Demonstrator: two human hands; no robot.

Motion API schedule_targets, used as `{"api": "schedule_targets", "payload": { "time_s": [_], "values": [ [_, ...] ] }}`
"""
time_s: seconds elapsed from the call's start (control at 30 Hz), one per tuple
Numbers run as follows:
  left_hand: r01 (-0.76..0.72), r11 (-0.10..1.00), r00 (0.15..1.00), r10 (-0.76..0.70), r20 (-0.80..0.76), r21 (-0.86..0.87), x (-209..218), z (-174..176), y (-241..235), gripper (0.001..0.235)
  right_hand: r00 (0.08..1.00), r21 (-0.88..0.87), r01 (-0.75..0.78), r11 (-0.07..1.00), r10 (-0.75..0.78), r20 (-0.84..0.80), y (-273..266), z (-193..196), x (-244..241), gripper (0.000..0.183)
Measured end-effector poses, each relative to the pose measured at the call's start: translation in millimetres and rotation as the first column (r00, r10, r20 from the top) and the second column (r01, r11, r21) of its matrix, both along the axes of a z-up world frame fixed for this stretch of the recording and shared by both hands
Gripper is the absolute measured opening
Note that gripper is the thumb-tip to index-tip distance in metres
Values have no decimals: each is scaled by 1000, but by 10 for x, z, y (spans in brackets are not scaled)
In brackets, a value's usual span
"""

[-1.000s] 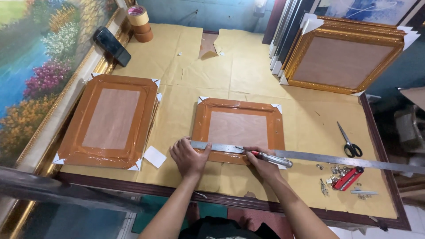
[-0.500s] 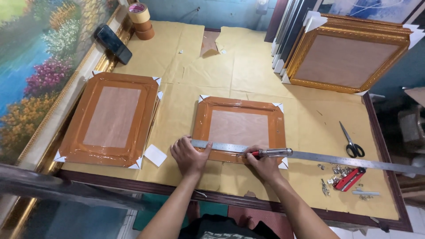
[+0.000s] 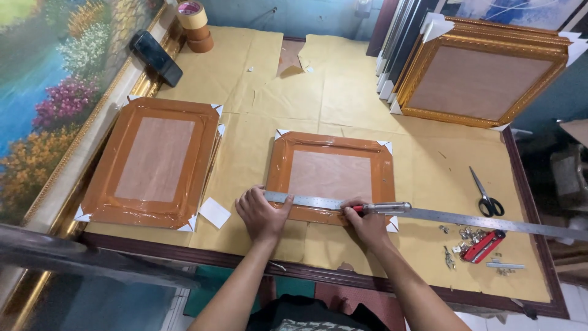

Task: Measuring and marking the back of picture frames to prepare for hardware attachment using a ruler and a hand tool.

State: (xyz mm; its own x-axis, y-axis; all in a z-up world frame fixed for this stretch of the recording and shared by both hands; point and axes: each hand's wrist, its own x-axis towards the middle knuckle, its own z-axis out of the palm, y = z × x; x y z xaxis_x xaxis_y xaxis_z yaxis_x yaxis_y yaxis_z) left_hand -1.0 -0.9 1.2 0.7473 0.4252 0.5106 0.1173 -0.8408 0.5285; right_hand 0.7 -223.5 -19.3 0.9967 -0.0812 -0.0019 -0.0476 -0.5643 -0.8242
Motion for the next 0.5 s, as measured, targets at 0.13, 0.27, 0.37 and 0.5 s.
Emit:
{"api": "schedule_targets", "payload": {
  "time_s": [0.13, 0.27, 0.37, 0.5],
  "values": [
    [0, 1000, 1000, -1, 15, 11, 3, -10, 4, 50, 996, -12, 67, 998, -68, -59, 22, 210, -15, 13],
    [-15, 999, 999, 14, 36, 33, 13, -39, 2, 51, 997, -72, 25, 997, -30, -66, 5, 131, 4, 13],
    [-7, 1000, 999, 7, 31, 17, 7, -22, -2, 50, 1000, -63, 1, 998, -3, -27, -6, 99, 2, 12],
    [-2, 1000, 999, 1, 32, 24, 0, -7, 4, 51, 1000, -45, 5, 999, -6, -15, -5, 88, -13, 11]
  ]
}}
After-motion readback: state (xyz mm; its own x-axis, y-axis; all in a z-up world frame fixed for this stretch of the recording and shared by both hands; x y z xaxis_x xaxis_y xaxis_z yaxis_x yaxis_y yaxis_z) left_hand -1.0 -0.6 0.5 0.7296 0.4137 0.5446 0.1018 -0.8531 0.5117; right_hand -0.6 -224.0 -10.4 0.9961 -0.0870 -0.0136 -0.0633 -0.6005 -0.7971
